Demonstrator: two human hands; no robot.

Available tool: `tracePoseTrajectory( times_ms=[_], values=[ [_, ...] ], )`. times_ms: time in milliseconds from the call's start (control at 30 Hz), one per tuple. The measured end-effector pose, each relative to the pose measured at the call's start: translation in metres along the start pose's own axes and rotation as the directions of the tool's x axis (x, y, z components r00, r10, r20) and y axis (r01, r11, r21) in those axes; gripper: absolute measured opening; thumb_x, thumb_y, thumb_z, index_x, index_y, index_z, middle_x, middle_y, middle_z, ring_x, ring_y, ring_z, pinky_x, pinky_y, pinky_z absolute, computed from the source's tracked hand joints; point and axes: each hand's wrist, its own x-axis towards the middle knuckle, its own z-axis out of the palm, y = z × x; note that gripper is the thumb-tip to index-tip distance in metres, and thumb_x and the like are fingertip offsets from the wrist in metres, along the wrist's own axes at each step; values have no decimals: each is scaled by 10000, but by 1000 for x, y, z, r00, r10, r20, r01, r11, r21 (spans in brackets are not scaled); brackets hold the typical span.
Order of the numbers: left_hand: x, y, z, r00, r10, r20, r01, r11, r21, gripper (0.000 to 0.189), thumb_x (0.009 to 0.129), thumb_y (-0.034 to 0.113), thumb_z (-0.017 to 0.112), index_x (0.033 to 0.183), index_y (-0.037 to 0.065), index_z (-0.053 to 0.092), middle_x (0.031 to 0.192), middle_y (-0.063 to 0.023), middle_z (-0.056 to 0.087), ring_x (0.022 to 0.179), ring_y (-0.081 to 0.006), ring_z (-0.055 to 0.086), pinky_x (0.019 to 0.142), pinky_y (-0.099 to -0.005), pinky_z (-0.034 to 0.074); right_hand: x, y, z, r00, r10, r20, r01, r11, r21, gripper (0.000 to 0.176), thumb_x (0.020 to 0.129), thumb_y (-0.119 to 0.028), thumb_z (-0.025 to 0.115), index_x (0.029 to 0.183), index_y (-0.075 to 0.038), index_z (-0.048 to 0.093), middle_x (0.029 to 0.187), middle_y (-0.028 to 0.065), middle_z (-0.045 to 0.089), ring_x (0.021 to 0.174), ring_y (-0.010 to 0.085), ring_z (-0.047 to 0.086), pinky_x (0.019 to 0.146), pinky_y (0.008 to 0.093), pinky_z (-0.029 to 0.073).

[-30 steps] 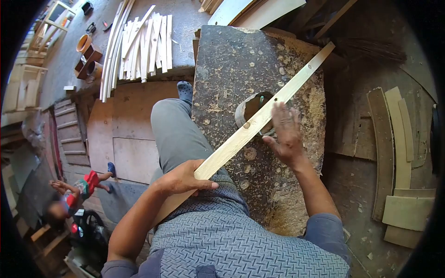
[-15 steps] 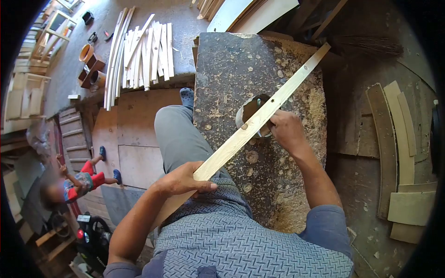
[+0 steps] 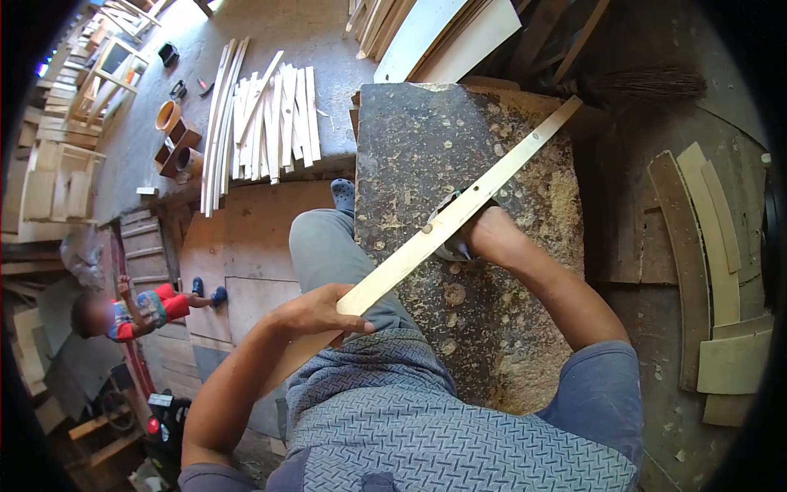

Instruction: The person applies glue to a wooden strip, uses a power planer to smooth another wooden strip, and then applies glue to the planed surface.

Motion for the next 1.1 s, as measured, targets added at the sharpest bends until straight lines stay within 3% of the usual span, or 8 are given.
tracePoseTrajectory(
  times_ms=[67,300,367,500,700,800,933,1100],
  values=[
    [0,0,-3,1000,-18,14,19,999,-27,566,809,280,820,1208,-30,565,745,-47,598,574,-121,594,497,-270,500,2,10,35,980,174,-93,-165,981,100,217,802,-111,652,1017,-88,669,1027,155,677,895,322,657,771,410,540],
    [1,0,-6,1000,-9,27,10,1000,-24,547,776,296,843,1142,-1,565,716,-52,605,563,-147,614,497,-285,500,14,5,20,978,89,-187,-78,995,64,155,807,-120,650,951,-81,691,889,159,691,785,329,670,718,401,541],
    [1,-2,-8,1000,-11,29,13,999,-48,547,775,298,844,1138,-2,566,716,-51,605,563,-145,613,496,-282,498,14,-11,-27,894,376,245,-447,699,558,115,822,-118,619,894,-75,698,871,153,686,766,324,664,717,413,544],
    [0,1,-6,1000,5,27,-2,996,-91,528,781,294,841,1123,-3,569,693,-39,596,558,-137,608,492,-274,493,-22,1,-1,944,221,245,-259,957,133,124,845,-138,599,819,-67,698,851,138,673,788,308,644,744,410,530],
    [5,-6,-4,997,71,13,-72,996,52,589,832,257,804,1259,-46,534,753,-39,608,575,-110,590,509,-261,490,-52,-16,-57,972,228,-47,-193,901,388,83,844,-98,682,868,-25,716,826,116,656,813,299,612,754,413,496],
    [5,-7,1,999,43,-32,-40,993,107,556,841,220,793,1254,-49,536,759,-42,610,582,-108,588,517,-257,490,-53,-23,-56,797,399,-453,-180,873,453,81,851,-87,705,899,-24,725,825,85,650,809,277,606,714,391,479],
    [5,-5,7,998,57,-39,-55,997,55,527,843,209,786,1232,-50,543,760,-44,609,578,-109,584,511,-258,486,-41,-26,-48,681,505,-531,-248,840,482,88,857,-78,712,928,-32,735,832,83,659,806,268,604,699,365,487],
    [5,-8,9,997,55,-58,-53,998,45,507,838,230,787,1202,-37,556,761,-41,608,576,-106,580,507,-255,479,-36,-28,-37,753,401,-521,-257,909,328,171,863,-83,683,1027,-55,723,993,74,661,915,270,590,797,383,477]
  ],
)
